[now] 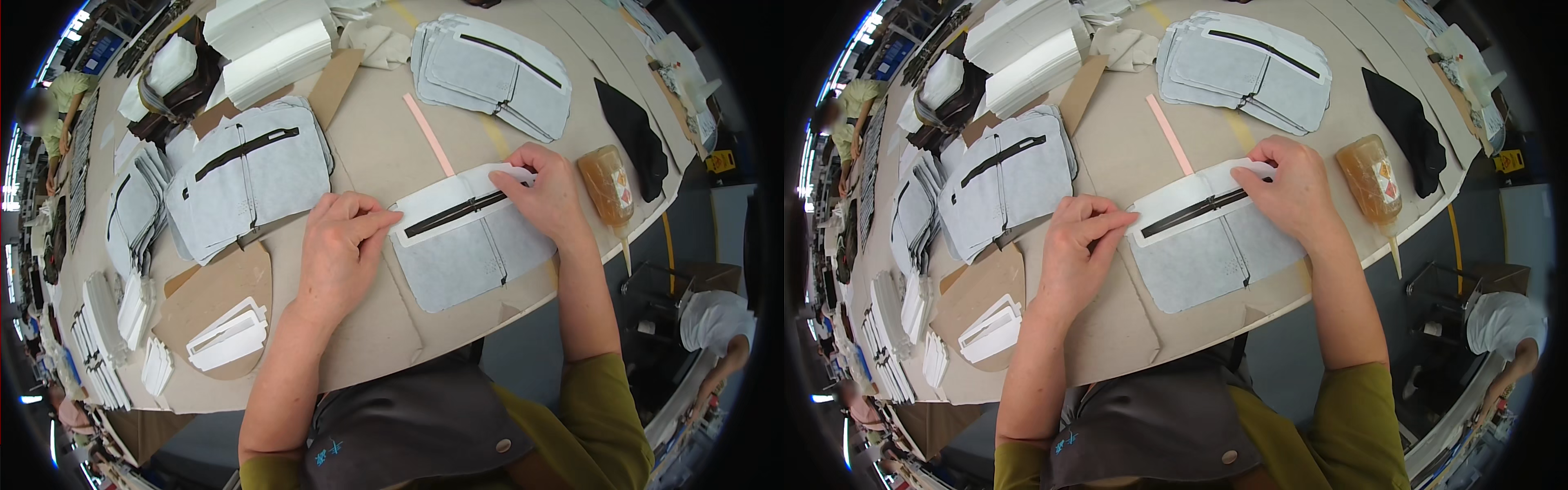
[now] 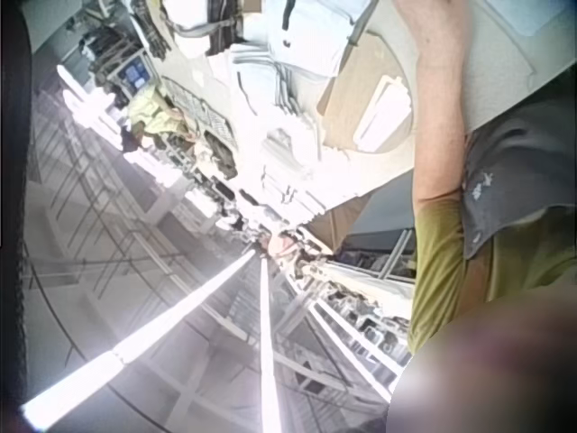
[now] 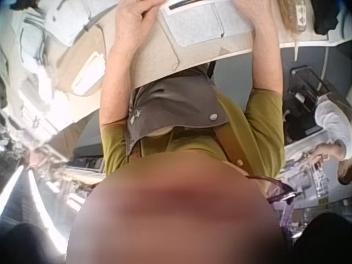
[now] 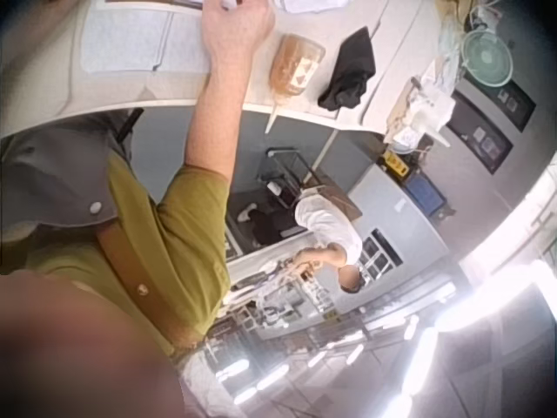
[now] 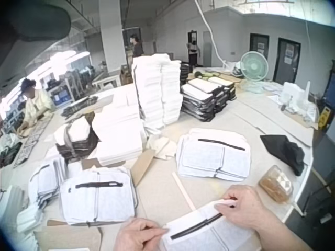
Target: Assembling and gluing zipper components for leather bags in a factory workshop.
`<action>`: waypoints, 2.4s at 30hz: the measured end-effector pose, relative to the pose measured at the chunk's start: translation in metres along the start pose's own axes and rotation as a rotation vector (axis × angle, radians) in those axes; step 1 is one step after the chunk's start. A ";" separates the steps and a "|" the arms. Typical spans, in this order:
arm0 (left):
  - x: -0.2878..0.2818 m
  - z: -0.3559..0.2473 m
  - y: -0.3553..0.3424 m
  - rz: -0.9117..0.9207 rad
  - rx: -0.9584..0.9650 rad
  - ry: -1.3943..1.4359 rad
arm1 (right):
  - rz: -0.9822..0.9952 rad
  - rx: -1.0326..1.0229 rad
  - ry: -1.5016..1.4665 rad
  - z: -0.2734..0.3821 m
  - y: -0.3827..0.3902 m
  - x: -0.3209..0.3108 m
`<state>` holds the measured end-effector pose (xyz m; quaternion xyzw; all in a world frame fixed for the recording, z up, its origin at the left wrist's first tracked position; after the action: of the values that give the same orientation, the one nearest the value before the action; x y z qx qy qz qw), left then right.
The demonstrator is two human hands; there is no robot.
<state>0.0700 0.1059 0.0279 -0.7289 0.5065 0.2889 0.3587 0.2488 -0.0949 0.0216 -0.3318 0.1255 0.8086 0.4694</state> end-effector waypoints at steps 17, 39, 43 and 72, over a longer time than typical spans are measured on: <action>-0.011 -0.017 -0.004 0.048 0.082 -0.126 | 0.010 0.040 -0.052 -0.009 0.000 -0.001; 0.055 -0.082 -0.027 0.028 0.225 -0.217 | -0.206 -0.072 -0.176 -0.011 0.002 -0.034; 0.058 -0.079 -0.027 0.036 0.209 -0.210 | -0.121 0.123 -0.270 -0.029 0.004 -0.033; 0.059 -0.076 -0.028 -0.013 0.223 -0.187 | -0.081 0.128 -0.319 -0.038 0.004 -0.026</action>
<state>0.1200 0.0192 0.0317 -0.6577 0.4951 0.2951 0.4850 0.2704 -0.1337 0.0095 -0.1733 0.0872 0.8218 0.5358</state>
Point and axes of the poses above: each hand's wrist, its own y-axis away from the middle knuckle, its own x-axis out of the palm, z = x × y, the point moved 8 cm from there along -y, towards the middle knuckle, and after that the axes turned 7 degrees about -y, right-handed, at the moved point
